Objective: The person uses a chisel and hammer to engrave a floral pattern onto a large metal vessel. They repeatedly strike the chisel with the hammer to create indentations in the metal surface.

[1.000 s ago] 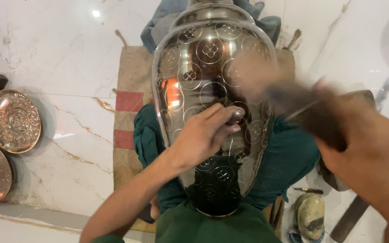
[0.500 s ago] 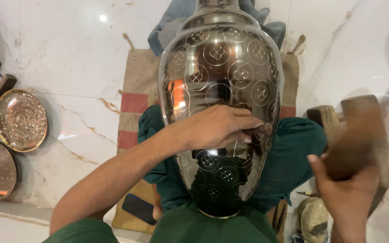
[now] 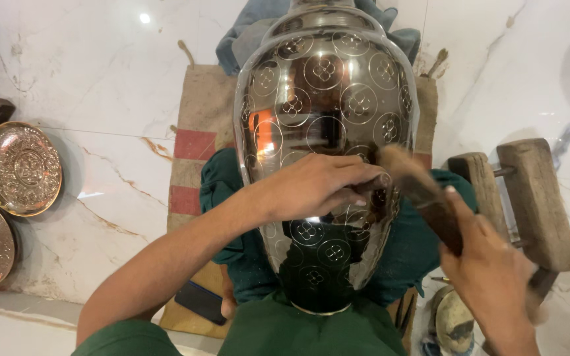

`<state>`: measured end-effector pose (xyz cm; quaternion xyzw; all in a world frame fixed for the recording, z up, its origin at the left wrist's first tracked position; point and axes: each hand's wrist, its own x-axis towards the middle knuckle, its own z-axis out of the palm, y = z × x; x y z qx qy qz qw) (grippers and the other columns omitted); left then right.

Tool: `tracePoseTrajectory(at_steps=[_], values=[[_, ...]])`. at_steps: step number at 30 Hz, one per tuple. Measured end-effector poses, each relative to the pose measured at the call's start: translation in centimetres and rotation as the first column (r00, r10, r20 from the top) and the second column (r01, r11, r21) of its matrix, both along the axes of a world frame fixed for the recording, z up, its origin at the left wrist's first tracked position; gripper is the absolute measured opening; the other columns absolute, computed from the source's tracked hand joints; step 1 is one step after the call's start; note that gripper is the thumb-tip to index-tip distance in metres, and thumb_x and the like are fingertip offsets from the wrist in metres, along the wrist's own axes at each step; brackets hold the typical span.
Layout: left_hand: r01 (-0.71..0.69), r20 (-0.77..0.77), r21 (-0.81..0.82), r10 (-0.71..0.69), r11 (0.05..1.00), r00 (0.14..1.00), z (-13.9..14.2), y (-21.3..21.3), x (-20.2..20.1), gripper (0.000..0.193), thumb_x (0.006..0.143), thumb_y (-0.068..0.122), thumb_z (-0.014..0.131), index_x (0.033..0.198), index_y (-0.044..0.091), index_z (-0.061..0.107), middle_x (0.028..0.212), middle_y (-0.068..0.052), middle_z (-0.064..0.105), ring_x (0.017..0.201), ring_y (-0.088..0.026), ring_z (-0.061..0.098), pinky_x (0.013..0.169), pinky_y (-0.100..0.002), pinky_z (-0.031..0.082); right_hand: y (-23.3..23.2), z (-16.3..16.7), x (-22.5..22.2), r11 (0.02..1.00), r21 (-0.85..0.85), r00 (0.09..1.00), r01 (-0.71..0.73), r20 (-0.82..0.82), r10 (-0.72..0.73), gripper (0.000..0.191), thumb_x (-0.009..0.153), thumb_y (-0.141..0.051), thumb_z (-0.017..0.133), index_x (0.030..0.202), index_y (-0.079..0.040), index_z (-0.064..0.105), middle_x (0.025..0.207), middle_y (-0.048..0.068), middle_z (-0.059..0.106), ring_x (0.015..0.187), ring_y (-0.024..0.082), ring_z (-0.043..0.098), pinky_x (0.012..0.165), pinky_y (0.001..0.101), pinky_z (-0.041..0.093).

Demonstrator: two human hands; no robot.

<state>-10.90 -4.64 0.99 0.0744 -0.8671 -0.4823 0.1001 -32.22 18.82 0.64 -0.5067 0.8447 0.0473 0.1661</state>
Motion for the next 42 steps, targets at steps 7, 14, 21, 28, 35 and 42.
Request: tracePoseTrajectory(at_steps=[7, 14, 21, 28, 35, 42], values=[[0.076, 0.065, -0.021, -0.074, 0.997, 0.995, -0.5, -0.4, -0.2, 0.048, 0.096, 0.017, 0.070, 0.141, 0.007, 0.054, 0.113, -0.009, 0.068, 0.098, -0.032, 0.071, 0.082, -0.045, 0.057, 0.8, 1.4, -0.5, 0.706, -0.478, 0.781, 0.523, 0.600, -0.173, 0.032, 0.102, -0.015, 0.080, 0.123, -0.002, 0.060, 0.102, 0.017, 0.064, 0.091, 0.026, 0.069, 0.087, 0.0367, 0.060], [0.068, -0.027, -0.001, -0.068, 0.998, 0.997, -0.7, -0.2, 0.3, 0.045, 0.097, 0.015, 0.070, 0.138, 0.004, 0.056, 0.116, -0.009, 0.070, 0.102, -0.032, 0.071, 0.086, -0.044, 0.058, 0.2, 1.8, -0.4, 0.928, -0.371, 1.000, -0.004, 0.014, 0.010, 0.051, 0.081, -0.009, 0.086, 0.128, -0.005, 0.066, 0.092, 0.012, 0.071, 0.079, 0.028, 0.071, 0.070, 0.0376, 0.057], [-0.081, -0.059, 0.023, 0.083, 0.996, 0.995, -0.3, 0.8, 2.0, 0.046, 0.094, 0.010, 0.071, 0.136, 0.002, 0.056, 0.107, -0.013, 0.066, 0.091, -0.033, 0.069, 0.077, -0.043, 0.056, -1.1, 5.9, -1.9, 0.944, -0.104, 0.924, -0.313, -0.262, 0.278, 0.073, 0.078, -0.016, 0.087, 0.146, -0.016, 0.059, 0.091, 0.010, 0.072, 0.064, 0.024, 0.068, 0.061, 0.0372, 0.056], [-0.576, -0.121, 0.087, 0.582, 0.813, 0.804, -1.7, 6.4, 3.7, 0.023, 0.099, 0.006, 0.074, 0.118, 0.005, 0.061, 0.099, -0.013, 0.067, 0.083, -0.030, 0.071, 0.072, -0.039, 0.056, -7.5, 11.5, -0.7, 0.863, 0.104, 0.827, -0.495, -0.247, 0.505, 0.085, 0.081, -0.024, 0.080, 0.158, -0.033, 0.043, 0.080, 0.000, 0.062, 0.060, 0.017, 0.064, 0.057, 0.0316, 0.054], [-0.861, -0.242, -0.089, 0.828, 0.501, 0.507, -5.6, 11.8, 3.6, 0.020, 0.092, 0.000, 0.066, 0.112, 0.003, 0.063, 0.094, -0.016, 0.068, 0.079, -0.033, 0.068, 0.069, -0.040, 0.054, -10.3, 15.8, 2.9, 0.684, -0.002, 0.649, -0.730, -0.318, 0.692, 0.078, 0.084, -0.024, 0.066, 0.158, -0.039, 0.045, 0.074, -0.003, 0.054, 0.061, 0.013, 0.060, 0.056, 0.0316, 0.051], [-0.878, -0.134, 0.129, 0.886, 0.460, 0.445, -7.1, 13.2, 3.5, 0.026, 0.094, 0.000, 0.069, 0.118, 0.002, 0.059, 0.096, -0.014, 0.070, 0.077, -0.025, 0.072, 0.068, -0.034, 0.057, -9.6, 15.9, 2.9, 0.639, -0.061, 0.629, -0.766, -0.276, 0.727, 0.077, 0.084, -0.022, 0.064, 0.157, -0.042, 0.046, 0.073, -0.001, 0.054, 0.062, 0.016, 0.061, 0.054, 0.0334, 0.049]])
